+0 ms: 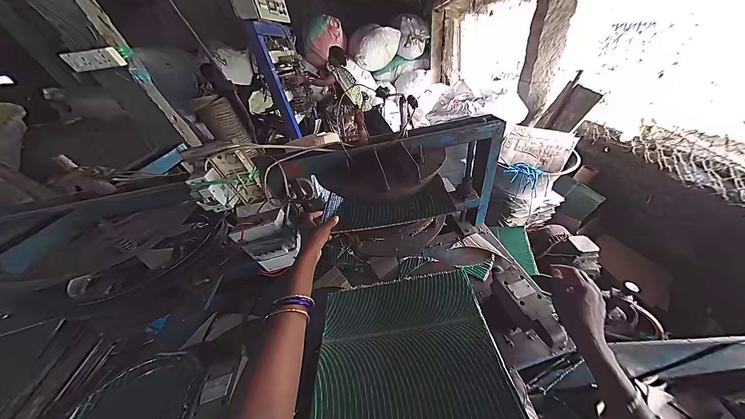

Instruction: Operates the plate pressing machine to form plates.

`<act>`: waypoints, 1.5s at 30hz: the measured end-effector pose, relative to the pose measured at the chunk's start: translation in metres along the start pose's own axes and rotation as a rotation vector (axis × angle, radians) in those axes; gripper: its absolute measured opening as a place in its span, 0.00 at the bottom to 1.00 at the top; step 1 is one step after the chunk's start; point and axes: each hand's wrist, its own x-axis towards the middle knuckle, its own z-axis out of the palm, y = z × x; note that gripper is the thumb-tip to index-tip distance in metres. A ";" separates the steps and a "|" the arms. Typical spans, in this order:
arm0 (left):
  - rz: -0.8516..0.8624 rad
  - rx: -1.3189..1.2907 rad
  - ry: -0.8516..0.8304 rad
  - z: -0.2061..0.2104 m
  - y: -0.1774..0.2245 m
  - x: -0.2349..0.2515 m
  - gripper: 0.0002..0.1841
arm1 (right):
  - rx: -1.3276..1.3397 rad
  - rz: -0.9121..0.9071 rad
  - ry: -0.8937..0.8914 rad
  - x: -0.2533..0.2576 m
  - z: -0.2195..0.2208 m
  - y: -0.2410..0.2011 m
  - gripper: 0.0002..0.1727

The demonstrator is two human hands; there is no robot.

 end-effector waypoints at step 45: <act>0.466 0.685 -0.426 0.021 -0.139 -0.274 0.29 | -0.029 0.087 -0.108 0.002 0.003 0.005 0.19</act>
